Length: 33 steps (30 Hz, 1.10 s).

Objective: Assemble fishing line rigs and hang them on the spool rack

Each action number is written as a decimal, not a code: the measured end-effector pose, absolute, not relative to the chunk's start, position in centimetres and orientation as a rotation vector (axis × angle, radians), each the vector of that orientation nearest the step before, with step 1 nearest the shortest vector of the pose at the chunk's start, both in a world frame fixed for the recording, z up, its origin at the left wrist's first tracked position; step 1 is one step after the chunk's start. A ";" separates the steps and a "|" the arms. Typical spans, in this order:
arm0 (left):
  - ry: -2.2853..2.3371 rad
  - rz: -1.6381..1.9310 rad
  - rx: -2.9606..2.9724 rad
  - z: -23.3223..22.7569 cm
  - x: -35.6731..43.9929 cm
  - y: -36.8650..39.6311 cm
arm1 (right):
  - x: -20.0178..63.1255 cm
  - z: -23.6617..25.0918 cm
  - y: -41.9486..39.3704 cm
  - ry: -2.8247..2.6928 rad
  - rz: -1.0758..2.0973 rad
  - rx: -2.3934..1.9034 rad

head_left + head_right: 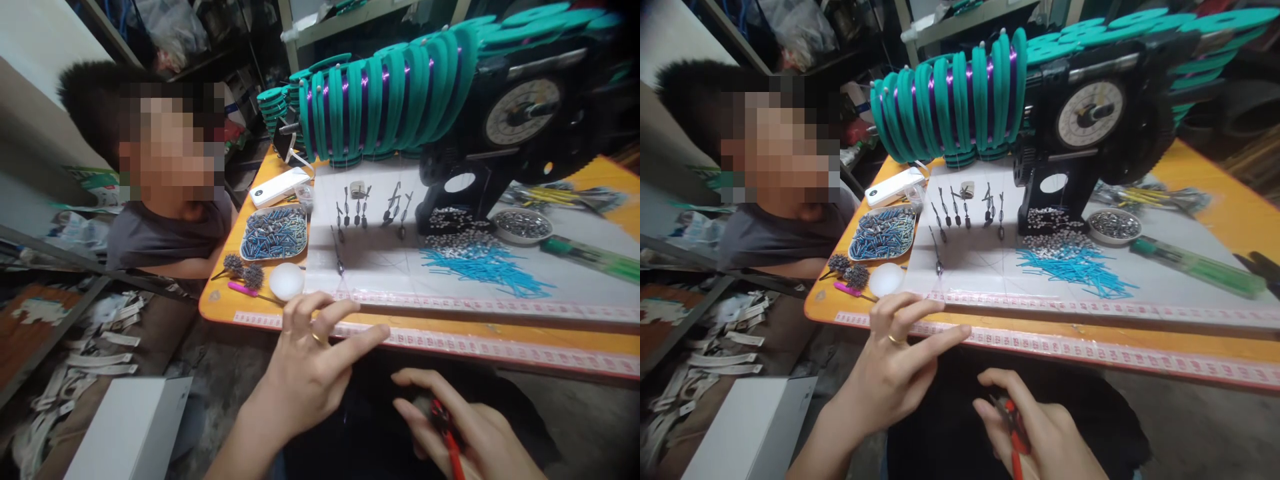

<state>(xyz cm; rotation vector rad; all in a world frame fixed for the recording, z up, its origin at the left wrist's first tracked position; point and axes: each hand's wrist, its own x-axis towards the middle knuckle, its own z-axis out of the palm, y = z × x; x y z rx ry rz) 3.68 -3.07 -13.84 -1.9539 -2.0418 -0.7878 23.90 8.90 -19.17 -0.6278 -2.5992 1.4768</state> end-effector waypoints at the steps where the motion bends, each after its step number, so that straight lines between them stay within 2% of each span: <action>1: -2.054 -0.755 -1.983 -13.8 3.8 -2.8 | 23.6 -19.2 8.9 -2.578 1.474 -0.613; 4: -2.071 -0.738 -1.971 -14.0 3.9 -2.1 | 23.1 -19.2 8.7 -2.551 1.470 -0.597; 7: -2.020 -0.871 -1.938 -14.3 4.1 -1.7 | 23.2 -19.0 8.7 -2.500 1.465 -0.642; 12: -2.000 -1.125 -1.906 -14.6 4.9 -1.5 | 22.7 -17.8 8.9 -2.383 1.255 -0.509; 18: -1.992 -0.922 -1.948 -14.9 4.0 -2.1 | 21.6 -17.6 9.1 -2.402 1.292 -0.478; 23: -1.913 -1.096 -1.938 -16.0 3.4 -2.2 | 21.7 -18.1 9.0 -2.412 1.294 -0.472; 33: -1.964 -1.436 -1.721 -15.4 6.9 -1.4 | 20.5 -16.2 9.4 -2.253 0.826 -0.274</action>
